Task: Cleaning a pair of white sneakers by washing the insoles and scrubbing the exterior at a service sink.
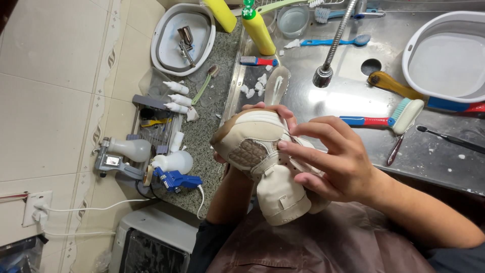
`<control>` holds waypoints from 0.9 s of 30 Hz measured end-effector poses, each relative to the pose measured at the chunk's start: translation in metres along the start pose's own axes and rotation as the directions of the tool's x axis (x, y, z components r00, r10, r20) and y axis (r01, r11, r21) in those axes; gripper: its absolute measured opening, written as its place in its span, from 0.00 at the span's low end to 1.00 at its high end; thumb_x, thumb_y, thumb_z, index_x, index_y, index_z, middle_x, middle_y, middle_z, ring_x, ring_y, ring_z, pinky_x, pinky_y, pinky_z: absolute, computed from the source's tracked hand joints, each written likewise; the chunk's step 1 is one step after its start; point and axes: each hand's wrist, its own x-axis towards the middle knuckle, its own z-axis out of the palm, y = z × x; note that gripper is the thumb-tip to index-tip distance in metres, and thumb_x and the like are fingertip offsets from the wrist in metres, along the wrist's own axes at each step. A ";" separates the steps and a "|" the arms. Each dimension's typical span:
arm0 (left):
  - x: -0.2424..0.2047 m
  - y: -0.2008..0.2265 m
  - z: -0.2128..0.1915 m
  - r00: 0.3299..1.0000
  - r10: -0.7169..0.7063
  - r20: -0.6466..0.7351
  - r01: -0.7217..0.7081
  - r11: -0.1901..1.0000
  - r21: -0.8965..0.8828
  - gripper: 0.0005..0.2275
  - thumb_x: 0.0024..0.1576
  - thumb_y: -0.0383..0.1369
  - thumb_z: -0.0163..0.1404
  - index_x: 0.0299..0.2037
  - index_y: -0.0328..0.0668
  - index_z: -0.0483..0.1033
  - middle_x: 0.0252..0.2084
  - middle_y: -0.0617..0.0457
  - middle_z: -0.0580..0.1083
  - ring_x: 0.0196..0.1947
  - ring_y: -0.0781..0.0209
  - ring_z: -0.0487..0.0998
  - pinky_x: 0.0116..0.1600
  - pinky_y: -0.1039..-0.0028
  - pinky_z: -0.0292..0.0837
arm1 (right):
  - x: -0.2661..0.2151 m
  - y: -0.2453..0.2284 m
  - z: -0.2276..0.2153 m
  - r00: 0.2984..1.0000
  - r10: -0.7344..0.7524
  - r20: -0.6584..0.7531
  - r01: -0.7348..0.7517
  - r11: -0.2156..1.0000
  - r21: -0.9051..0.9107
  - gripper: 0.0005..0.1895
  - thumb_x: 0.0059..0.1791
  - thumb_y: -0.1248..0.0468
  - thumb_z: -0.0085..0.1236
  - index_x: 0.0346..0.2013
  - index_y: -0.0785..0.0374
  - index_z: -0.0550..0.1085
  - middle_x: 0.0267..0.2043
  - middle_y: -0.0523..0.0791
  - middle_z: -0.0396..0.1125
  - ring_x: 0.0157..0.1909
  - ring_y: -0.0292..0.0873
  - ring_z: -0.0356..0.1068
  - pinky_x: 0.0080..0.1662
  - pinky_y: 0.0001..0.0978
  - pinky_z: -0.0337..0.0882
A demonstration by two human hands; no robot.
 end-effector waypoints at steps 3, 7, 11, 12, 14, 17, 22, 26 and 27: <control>-0.002 0.004 -0.004 1.000 -0.004 -0.004 0.004 1.000 0.009 0.47 0.45 0.62 0.62 0.75 0.50 0.64 0.64 0.30 0.65 0.59 0.39 0.70 0.58 0.56 0.76 | -0.003 0.002 0.003 1.000 0.026 -0.009 -0.026 1.000 0.000 0.24 0.47 0.51 0.62 0.53 0.59 0.77 0.53 0.50 0.69 0.49 0.53 0.69 0.50 0.45 0.72; -0.004 0.011 0.008 0.998 -0.040 -0.047 0.039 0.999 -0.014 0.45 0.45 0.61 0.61 0.72 0.49 0.63 0.66 0.29 0.65 0.61 0.40 0.71 0.59 0.57 0.76 | -0.006 0.002 0.006 0.997 0.070 -0.012 -0.070 0.997 0.012 0.22 0.48 0.51 0.63 0.52 0.58 0.77 0.54 0.49 0.69 0.52 0.53 0.69 0.53 0.44 0.72; -0.014 0.013 0.000 0.983 -0.056 -0.174 0.071 0.994 0.080 0.50 0.44 0.64 0.62 0.74 0.47 0.59 0.69 0.29 0.62 0.63 0.40 0.69 0.67 0.55 0.70 | 0.003 0.001 0.007 0.998 0.031 0.057 -0.031 1.000 -0.003 0.28 0.46 0.50 0.63 0.55 0.63 0.75 0.57 0.54 0.67 0.53 0.57 0.67 0.55 0.48 0.69; -0.015 0.012 -0.006 0.990 -0.057 -0.128 0.064 0.997 0.051 0.49 0.45 0.63 0.62 0.74 0.47 0.59 0.69 0.30 0.62 0.64 0.42 0.69 0.66 0.56 0.70 | 0.000 0.002 0.007 0.997 0.055 0.048 -0.055 0.998 -0.008 0.28 0.46 0.50 0.63 0.55 0.62 0.75 0.57 0.53 0.67 0.54 0.57 0.67 0.56 0.48 0.69; -0.012 0.014 -0.010 0.996 -0.051 -0.079 0.053 0.998 0.024 0.49 0.45 0.62 0.62 0.74 0.46 0.58 0.70 0.32 0.62 0.64 0.43 0.69 0.66 0.56 0.70 | -0.005 0.002 0.008 0.996 0.075 0.041 -0.074 0.997 -0.013 0.27 0.45 0.51 0.64 0.55 0.60 0.75 0.57 0.52 0.67 0.55 0.57 0.66 0.58 0.48 0.69; -0.009 0.017 -0.011 0.981 -0.061 -0.183 0.068 0.997 0.032 0.50 0.48 0.59 0.64 0.78 0.46 0.55 0.70 0.32 0.59 0.67 0.42 0.66 0.67 0.52 0.69 | -0.010 -0.002 0.007 0.999 0.004 -0.034 -0.007 0.996 -0.086 0.33 0.44 0.45 0.66 0.56 0.61 0.73 0.59 0.52 0.65 0.58 0.58 0.66 0.59 0.49 0.69; -0.009 0.011 -0.023 0.968 0.009 -0.251 0.033 0.986 0.162 0.44 0.55 0.56 0.57 0.76 0.38 0.54 0.70 0.28 0.60 0.63 0.39 0.70 0.64 0.51 0.71 | -0.018 0.004 0.010 0.969 -0.219 0.112 0.235 0.958 -0.164 0.20 0.39 0.64 0.65 0.47 0.58 0.82 0.60 0.50 0.68 0.61 0.55 0.68 0.55 0.49 0.70; -0.010 0.008 -0.028 0.966 0.027 -0.258 0.029 0.977 0.212 0.43 0.57 0.57 0.53 0.77 0.37 0.54 0.68 0.27 0.63 0.61 0.38 0.72 0.64 0.51 0.72 | -0.020 0.017 0.002 0.984 -0.176 0.040 0.178 0.982 -0.065 0.13 0.40 0.71 0.64 0.39 0.68 0.80 0.59 0.53 0.70 0.61 0.57 0.71 0.58 0.45 0.75; -0.011 0.007 -0.028 0.960 0.042 -0.276 0.019 0.977 0.214 0.43 0.58 0.57 0.52 0.77 0.37 0.54 0.67 0.26 0.64 0.60 0.38 0.73 0.63 0.52 0.71 | -0.018 0.017 0.000 0.979 -0.194 0.061 0.200 0.975 -0.102 0.14 0.38 0.72 0.62 0.38 0.71 0.80 0.57 0.54 0.71 0.60 0.59 0.72 0.58 0.46 0.75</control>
